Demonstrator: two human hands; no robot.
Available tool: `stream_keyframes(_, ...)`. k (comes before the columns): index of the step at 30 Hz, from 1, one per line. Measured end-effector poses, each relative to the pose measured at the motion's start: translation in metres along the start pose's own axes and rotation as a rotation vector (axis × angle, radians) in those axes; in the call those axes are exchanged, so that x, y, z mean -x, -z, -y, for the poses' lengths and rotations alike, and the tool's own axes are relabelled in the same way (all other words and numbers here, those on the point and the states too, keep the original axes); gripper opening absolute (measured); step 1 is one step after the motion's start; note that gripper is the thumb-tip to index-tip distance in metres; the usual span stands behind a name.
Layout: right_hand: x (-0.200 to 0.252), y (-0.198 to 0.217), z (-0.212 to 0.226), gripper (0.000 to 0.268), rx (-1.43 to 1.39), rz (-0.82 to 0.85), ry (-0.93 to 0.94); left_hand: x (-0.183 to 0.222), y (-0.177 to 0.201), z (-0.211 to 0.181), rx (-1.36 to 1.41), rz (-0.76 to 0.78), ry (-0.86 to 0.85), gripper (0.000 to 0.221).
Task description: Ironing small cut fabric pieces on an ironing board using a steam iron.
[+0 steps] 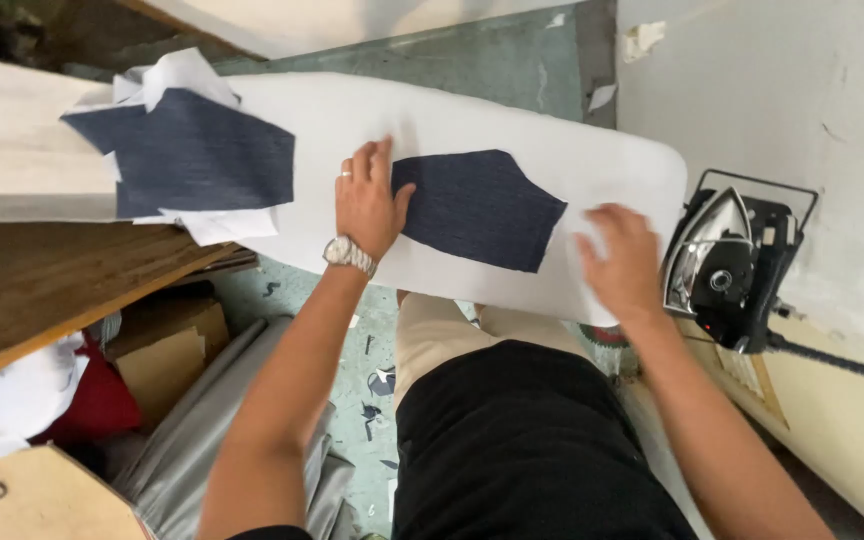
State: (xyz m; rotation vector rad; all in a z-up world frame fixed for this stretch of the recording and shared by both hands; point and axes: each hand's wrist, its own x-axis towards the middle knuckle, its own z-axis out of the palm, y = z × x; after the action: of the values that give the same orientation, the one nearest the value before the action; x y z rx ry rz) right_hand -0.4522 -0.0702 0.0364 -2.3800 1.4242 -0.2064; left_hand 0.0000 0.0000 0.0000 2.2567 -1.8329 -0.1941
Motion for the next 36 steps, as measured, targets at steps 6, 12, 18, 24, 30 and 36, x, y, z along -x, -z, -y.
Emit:
stream_keyframes(6,0.054,0.156,-0.069,0.07,0.15,-0.102,-0.519,0.036,-0.015,-0.032,-0.107,0.196,-0.694,0.063)
stream_keyframes(12,0.064,0.121,-0.134,0.038,-0.583,-0.059,-0.974,0.049,-0.026,-0.057,-0.135,0.231,-0.573,0.07)
stream_keyframes(18,0.056,0.142,-0.121,0.048,-0.631,0.007,-1.037,0.065,0.002,-0.045,0.02,0.218,-0.226,0.069)
stream_keyframes(24,0.098,0.174,-0.046,0.061,-0.572,-0.032,-1.113,0.049,0.017,0.042,-0.046,0.078,-0.337,0.059)
stream_keyframes(30,0.072,0.135,0.102,0.055,-0.442,0.069,-0.895,0.011,0.009,0.07,-0.059,0.084,-0.533,0.066)
stream_keyframes(36,-0.017,0.048,0.215,0.092,-0.308,0.177,-0.91,-0.001,-0.019,0.08,0.048,0.126,-0.577,0.076)
